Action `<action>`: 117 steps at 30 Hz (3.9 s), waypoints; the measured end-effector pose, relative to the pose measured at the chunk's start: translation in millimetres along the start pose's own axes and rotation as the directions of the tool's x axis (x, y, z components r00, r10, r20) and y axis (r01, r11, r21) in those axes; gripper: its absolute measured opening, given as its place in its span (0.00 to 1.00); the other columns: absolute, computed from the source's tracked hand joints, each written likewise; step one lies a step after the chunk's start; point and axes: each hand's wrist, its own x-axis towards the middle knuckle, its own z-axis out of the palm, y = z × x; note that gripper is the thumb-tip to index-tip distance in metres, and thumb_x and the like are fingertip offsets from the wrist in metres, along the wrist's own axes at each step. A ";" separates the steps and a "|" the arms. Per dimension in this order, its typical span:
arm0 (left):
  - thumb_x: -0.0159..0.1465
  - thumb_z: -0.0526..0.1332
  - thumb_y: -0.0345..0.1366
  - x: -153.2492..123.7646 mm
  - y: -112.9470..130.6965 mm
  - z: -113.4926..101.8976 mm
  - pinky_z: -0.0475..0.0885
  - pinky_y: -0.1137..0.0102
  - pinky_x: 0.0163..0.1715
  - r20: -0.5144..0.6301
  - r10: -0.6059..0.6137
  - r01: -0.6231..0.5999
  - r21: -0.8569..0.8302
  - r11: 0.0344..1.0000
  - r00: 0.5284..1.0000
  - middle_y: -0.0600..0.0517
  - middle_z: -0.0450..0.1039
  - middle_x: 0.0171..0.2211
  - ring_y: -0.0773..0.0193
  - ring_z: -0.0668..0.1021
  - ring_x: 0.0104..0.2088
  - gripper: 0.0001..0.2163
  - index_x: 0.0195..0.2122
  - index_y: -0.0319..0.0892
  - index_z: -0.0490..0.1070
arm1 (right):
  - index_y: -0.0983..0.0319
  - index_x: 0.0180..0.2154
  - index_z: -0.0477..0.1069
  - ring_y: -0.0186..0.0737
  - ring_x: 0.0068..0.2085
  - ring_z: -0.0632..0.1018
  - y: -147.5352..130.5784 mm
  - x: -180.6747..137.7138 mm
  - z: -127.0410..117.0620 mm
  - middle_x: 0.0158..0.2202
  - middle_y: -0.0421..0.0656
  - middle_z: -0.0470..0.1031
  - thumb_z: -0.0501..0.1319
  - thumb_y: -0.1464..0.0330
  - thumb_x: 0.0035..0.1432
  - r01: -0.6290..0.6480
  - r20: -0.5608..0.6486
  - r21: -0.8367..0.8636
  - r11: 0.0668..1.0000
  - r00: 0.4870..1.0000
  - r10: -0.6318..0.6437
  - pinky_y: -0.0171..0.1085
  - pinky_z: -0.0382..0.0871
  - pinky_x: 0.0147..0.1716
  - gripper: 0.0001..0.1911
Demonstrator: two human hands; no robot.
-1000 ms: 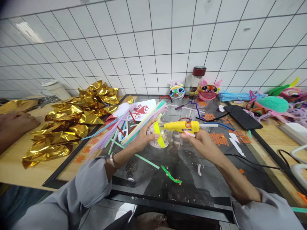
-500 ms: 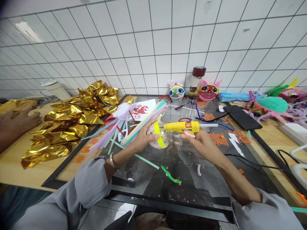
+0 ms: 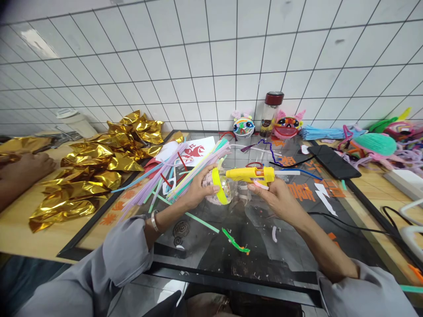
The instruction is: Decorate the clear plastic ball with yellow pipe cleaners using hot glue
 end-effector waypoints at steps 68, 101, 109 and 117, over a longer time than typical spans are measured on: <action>0.44 0.71 0.46 -0.3 -3.4 0.4 0.69 0.65 0.47 -0.012 -0.016 0.015 -0.033 0.999 1.000 0.49 0.73 0.44 0.56 0.74 0.44 0.34 0.53 0.41 0.67 | 0.61 0.44 0.71 0.42 0.36 0.75 51.9 1.7 -5.2 0.41 0.50 0.70 0.56 0.66 0.61 0.305 0.131 -0.539 0.785 0.951 -0.280 0.38 0.67 0.32 0.11; 0.49 0.69 0.41 -3.1 7.5 1.3 0.63 0.60 0.60 0.064 0.102 -0.111 0.155 0.982 0.993 0.43 0.70 0.55 0.49 0.71 0.56 0.31 0.54 0.38 0.67 | 0.59 0.42 0.76 0.40 0.34 0.79 -9.6 -1.7 -23.0 0.35 0.43 0.79 0.60 0.71 0.61 0.444 -0.165 -0.448 0.776 0.812 -0.559 0.37 0.72 0.33 0.08; 0.50 0.69 0.40 -2.6 7.0 0.5 0.67 0.60 0.57 0.078 0.125 -0.136 0.169 0.976 0.989 0.44 0.71 0.53 0.50 0.73 0.54 0.31 0.55 0.38 0.67 | 0.61 0.50 0.73 0.42 0.40 0.78 -40.8 16.7 8.9 0.40 0.47 0.77 0.63 0.66 0.61 0.558 -0.175 -0.341 0.756 0.753 -0.634 0.40 0.73 0.38 0.15; 0.50 0.70 0.41 -3.1 7.1 0.4 0.66 0.59 0.58 0.091 0.130 -0.144 0.167 0.975 0.987 0.45 0.71 0.53 0.50 0.73 0.54 0.30 0.55 0.39 0.68 | 0.59 0.37 0.74 0.40 0.38 0.80 -42.8 21.0 26.7 0.36 0.44 0.80 0.58 0.74 0.62 0.614 -0.235 -0.288 0.735 0.699 -0.676 0.40 0.73 0.38 0.07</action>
